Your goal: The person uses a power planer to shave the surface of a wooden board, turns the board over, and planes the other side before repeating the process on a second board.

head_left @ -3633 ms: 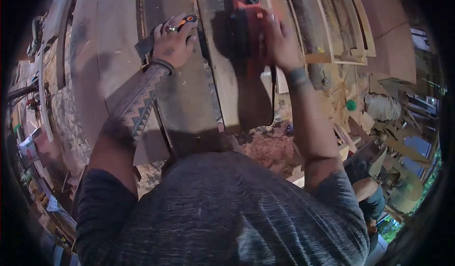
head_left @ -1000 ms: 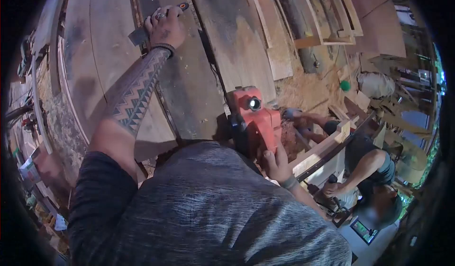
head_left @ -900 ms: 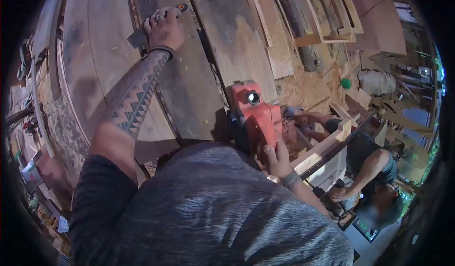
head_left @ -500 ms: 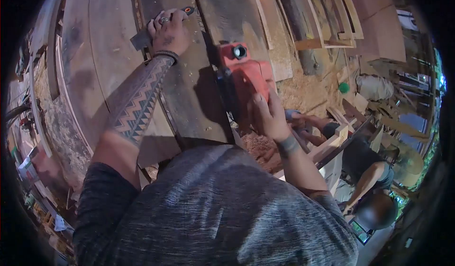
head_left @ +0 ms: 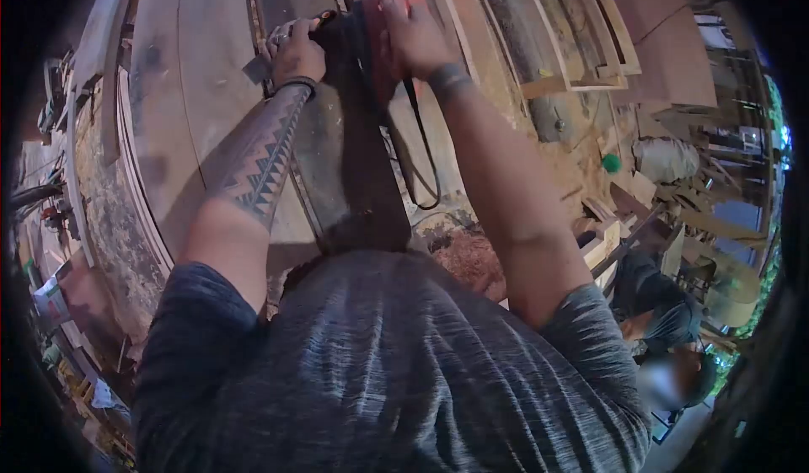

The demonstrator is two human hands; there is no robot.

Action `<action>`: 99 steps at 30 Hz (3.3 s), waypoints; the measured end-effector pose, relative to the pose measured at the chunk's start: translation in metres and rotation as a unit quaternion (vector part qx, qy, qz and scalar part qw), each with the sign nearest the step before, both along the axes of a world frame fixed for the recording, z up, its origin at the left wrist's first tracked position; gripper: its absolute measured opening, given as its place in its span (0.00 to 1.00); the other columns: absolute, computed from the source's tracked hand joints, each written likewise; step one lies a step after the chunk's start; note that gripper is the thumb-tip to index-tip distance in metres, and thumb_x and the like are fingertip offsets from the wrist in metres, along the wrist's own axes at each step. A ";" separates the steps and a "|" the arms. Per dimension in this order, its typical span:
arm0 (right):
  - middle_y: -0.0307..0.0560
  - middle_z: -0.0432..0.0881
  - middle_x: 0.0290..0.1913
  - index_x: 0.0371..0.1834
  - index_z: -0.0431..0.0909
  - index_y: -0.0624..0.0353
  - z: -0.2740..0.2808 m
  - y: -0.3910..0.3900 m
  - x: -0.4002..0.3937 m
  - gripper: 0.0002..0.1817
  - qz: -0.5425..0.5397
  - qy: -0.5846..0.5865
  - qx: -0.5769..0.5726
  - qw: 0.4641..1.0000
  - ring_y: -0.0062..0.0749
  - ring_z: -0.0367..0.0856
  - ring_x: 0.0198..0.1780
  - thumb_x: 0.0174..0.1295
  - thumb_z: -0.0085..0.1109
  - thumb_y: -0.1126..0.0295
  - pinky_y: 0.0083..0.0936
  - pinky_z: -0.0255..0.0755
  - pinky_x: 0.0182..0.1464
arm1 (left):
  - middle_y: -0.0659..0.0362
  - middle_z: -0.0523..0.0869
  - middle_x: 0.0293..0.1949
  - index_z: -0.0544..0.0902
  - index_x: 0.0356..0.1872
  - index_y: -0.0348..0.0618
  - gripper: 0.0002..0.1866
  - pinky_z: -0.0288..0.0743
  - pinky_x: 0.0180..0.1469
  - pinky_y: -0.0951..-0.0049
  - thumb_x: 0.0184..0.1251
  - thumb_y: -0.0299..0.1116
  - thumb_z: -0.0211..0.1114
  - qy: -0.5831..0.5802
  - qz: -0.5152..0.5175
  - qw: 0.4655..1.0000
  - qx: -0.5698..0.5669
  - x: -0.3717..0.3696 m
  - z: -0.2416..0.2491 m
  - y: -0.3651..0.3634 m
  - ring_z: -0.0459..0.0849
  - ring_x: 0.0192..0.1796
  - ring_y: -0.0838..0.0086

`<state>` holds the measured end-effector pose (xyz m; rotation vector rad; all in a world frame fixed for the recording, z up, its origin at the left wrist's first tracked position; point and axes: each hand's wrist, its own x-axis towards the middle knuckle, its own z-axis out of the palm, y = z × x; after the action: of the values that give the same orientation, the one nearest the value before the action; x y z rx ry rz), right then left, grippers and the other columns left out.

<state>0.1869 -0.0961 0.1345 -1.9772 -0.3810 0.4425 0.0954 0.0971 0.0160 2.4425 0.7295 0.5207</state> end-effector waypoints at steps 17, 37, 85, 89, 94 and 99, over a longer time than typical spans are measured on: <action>0.43 0.83 0.41 0.69 0.69 0.65 0.003 -0.215 -0.220 0.20 0.006 0.131 -0.029 0.991 0.25 0.81 0.40 0.80 0.52 0.67 0.26 0.76 0.44 | 0.49 0.88 0.55 0.78 0.66 0.69 0.26 0.71 0.62 0.38 0.66 0.37 0.63 -0.029 0.021 0.980 0.197 0.037 -0.037 0.059 0.89 0.51 0.47; 0.44 0.85 0.43 0.62 0.77 0.60 -0.007 -0.041 -0.023 0.21 0.067 -0.188 0.002 0.980 0.29 0.85 0.41 0.82 0.52 0.53 0.27 0.79 0.44 | 0.50 0.87 0.61 0.73 0.72 0.72 0.27 0.58 0.75 0.39 0.71 0.43 0.59 0.060 0.029 0.983 0.173 0.041 -0.050 0.074 0.82 0.68 0.46; 0.38 0.80 0.37 0.64 0.71 0.60 0.011 -0.173 -0.101 0.18 -0.041 0.204 0.110 0.972 0.17 0.78 0.35 0.82 0.55 0.60 0.20 0.73 0.36 | 0.43 0.88 0.57 0.73 0.72 0.67 0.25 0.61 0.73 0.34 0.74 0.42 0.57 0.073 0.027 0.986 0.146 0.033 -0.013 0.053 0.81 0.67 0.41; 0.43 0.84 0.34 0.56 0.79 0.60 0.023 -0.096 -0.019 0.22 0.016 0.184 0.024 0.982 0.25 0.83 0.30 0.80 0.55 0.49 0.27 0.77 0.29 | 0.44 0.90 0.51 0.74 0.71 0.68 0.24 0.68 0.70 0.39 0.74 0.41 0.57 0.101 0.013 0.986 0.131 0.031 -0.006 0.051 0.86 0.58 0.40; 0.46 0.85 0.35 0.60 0.78 0.62 0.019 -0.045 0.024 0.25 0.004 0.169 0.023 0.985 0.29 0.85 0.31 0.82 0.51 0.49 0.31 0.80 0.33 | 0.44 0.89 0.56 0.74 0.70 0.69 0.24 0.64 0.71 0.36 0.74 0.42 0.57 0.051 0.033 0.987 0.150 0.032 -0.015 0.057 0.84 0.63 0.42; 0.44 0.84 0.40 0.61 0.77 0.61 0.000 -0.135 -0.067 0.19 0.031 -0.035 0.043 0.998 0.24 0.82 0.34 0.82 0.54 0.57 0.26 0.77 0.35 | 0.44 0.83 0.65 0.75 0.69 0.69 0.23 0.54 0.75 0.33 0.74 0.44 0.58 0.048 0.037 0.980 0.188 0.031 -0.017 0.058 0.76 0.72 0.44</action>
<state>0.1203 -0.2307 0.1342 -1.9044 -0.4998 0.3908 0.1265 0.1548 -0.0011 2.8148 0.8260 0.6196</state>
